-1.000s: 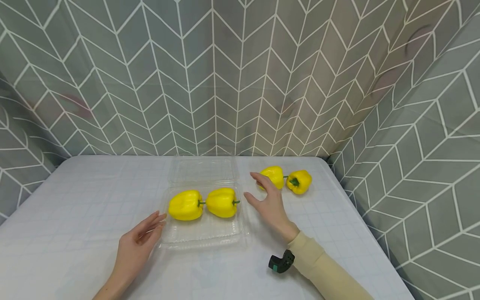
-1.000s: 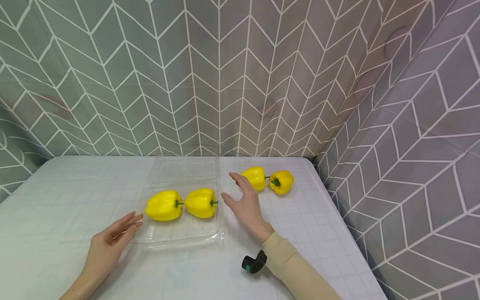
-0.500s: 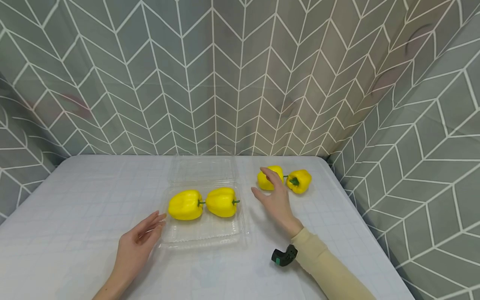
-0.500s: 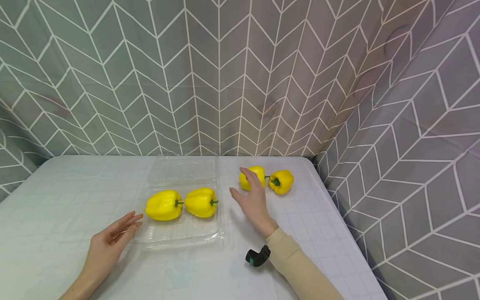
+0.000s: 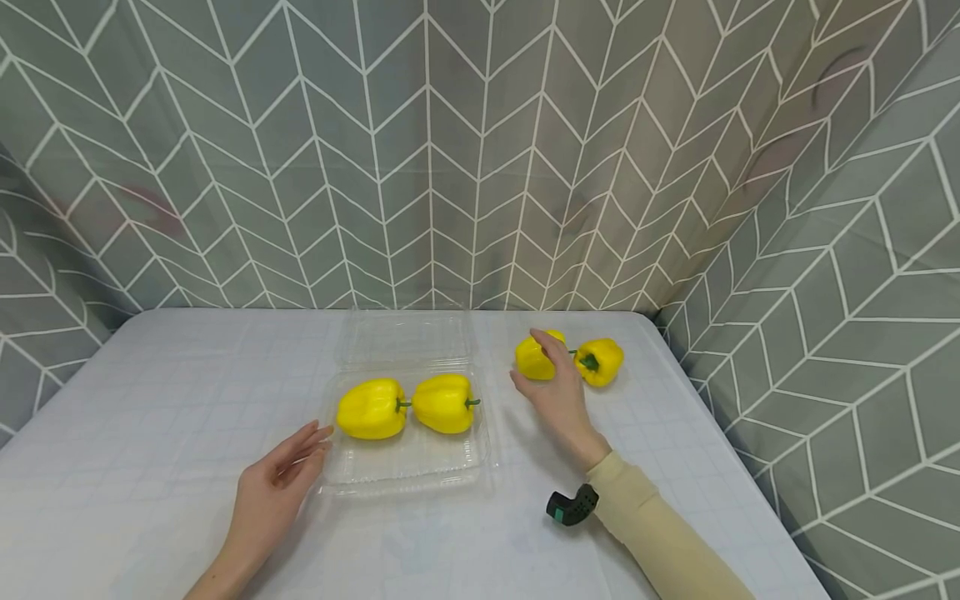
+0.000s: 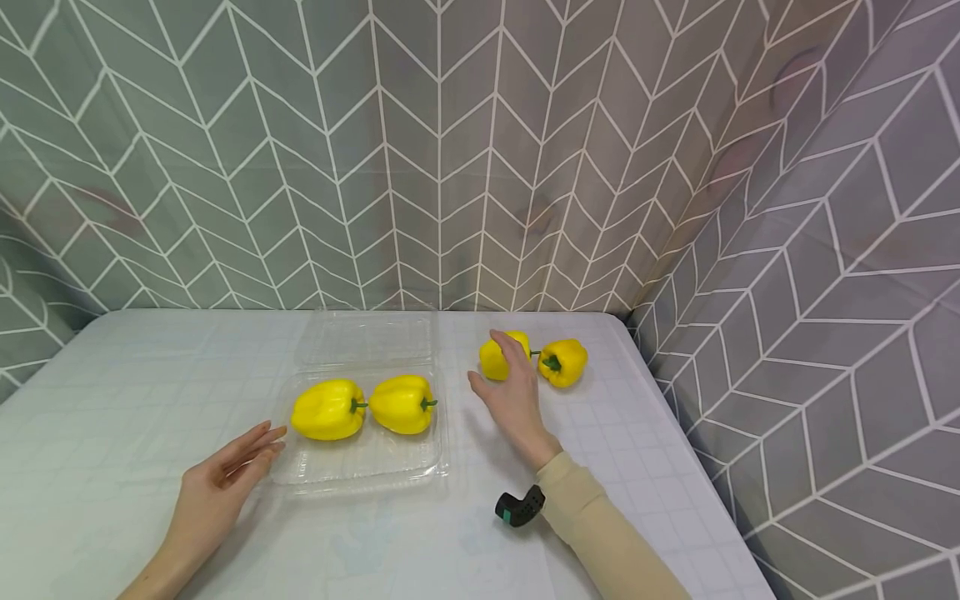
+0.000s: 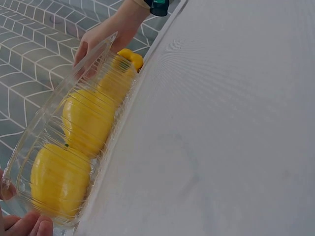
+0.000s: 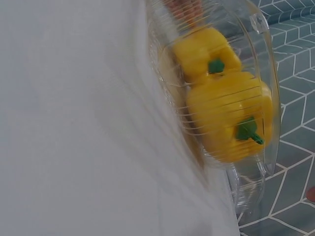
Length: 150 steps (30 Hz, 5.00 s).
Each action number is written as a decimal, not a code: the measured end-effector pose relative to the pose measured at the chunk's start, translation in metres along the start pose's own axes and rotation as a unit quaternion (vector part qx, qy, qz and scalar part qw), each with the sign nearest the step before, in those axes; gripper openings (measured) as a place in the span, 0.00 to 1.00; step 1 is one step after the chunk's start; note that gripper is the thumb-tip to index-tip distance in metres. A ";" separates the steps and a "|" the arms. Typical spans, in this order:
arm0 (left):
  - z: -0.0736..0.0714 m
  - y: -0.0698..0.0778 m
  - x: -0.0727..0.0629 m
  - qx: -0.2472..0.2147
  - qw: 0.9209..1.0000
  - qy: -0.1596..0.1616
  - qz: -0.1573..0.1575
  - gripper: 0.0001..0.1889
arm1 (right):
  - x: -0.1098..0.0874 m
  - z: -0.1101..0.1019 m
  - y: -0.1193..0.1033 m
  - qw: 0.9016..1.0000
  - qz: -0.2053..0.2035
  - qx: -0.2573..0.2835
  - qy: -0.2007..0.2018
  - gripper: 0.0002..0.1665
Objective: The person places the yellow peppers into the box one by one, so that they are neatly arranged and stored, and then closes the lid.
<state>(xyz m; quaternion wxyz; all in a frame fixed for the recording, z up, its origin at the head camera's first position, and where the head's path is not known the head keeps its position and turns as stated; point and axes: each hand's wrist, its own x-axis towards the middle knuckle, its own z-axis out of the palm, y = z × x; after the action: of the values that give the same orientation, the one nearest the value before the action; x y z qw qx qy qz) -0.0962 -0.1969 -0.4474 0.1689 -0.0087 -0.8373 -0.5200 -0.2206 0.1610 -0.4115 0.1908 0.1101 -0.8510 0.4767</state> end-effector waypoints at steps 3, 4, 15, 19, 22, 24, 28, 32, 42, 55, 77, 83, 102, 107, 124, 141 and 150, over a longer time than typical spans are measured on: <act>0.000 0.000 0.000 -0.001 1.000 0.001 0.001 0.24 | 0.002 -0.002 0.001 1.000 0.003 -0.003 0.002 0.39; 0.000 0.000 0.000 -0.001 1.000 0.001 0.001 0.24 | 0.002 -0.002 0.002 1.000 0.003 -0.005 0.003 0.39; 0.000 0.000 0.001 0.006 1.000 0.003 -0.006 0.24 | 0.008 -0.008 0.009 1.000 0.005 -0.020 0.005 0.42; 0.000 0.000 0.000 0.007 1.000 0.003 -0.004 0.24 | 0.010 -0.010 0.011 1.000 0.005 -0.015 0.009 0.43; 0.000 0.000 0.000 0.005 1.000 0.002 -0.003 0.24 | 0.010 -0.011 0.013 1.000 0.010 -0.019 0.014 0.44; 0.000 0.001 0.000 0.005 1.000 0.002 -0.005 0.24 | 0.011 -0.012 0.014 0.999 0.014 -0.024 0.016 0.44; 0.000 0.001 0.000 0.006 1.000 0.001 -0.010 0.24 | 0.013 -0.014 0.015 0.999 0.023 -0.033 0.016 0.45; -0.001 0.000 0.000 0.004 1.000 0.000 -0.009 0.24 | 0.015 -0.016 0.017 0.999 0.038 -0.035 0.014 0.47; -0.001 0.000 0.000 -0.001 1.000 0.001 -0.007 0.24 | 0.018 -0.019 0.029 0.997 0.056 -0.047 0.009 0.50; -0.001 0.001 0.000 0.007 1.000 0.002 -0.007 0.24 | 0.019 -0.019 0.040 0.996 0.071 -0.054 -0.004 0.50; -0.001 0.000 0.001 0.003 1.000 -0.002 -0.013 0.24 | 0.019 -0.018 0.046 0.997 0.040 -0.059 -0.006 0.47; -0.001 0.000 0.002 0.006 1.000 -0.001 -0.012 0.24 | 0.019 -0.017 0.047 0.997 0.031 -0.073 -0.006 0.47; -0.001 0.001 0.002 0.017 1.000 -0.008 -0.020 0.25 | 0.018 -0.014 0.050 0.996 0.047 -0.080 0.006 0.45; -0.001 0.000 0.002 0.013 1.000 -0.009 -0.021 0.25 | 0.017 -0.013 0.048 0.996 0.054 -0.077 0.004 0.46; -0.001 0.000 0.001 0.015 1.000 -0.003 -0.017 0.25 | 0.018 -0.013 0.048 0.996 0.050 -0.077 0.015 0.45; -0.001 0.001 0.001 0.017 1.000 -0.004 -0.019 0.25 | 0.016 -0.013 0.039 0.995 0.046 -0.080 0.023 0.45; 0.000 0.002 0.001 0.015 1.000 -0.004 -0.016 0.25 | 0.015 -0.014 0.033 0.996 0.040 -0.077 0.021 0.44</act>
<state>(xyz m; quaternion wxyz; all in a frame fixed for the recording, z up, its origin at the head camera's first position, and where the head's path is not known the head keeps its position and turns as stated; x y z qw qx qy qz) -0.0964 -0.1965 -0.4451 0.1572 0.0047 -0.8455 -0.5102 -0.2428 0.1902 -0.4234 0.1978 0.0511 -0.8845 0.4194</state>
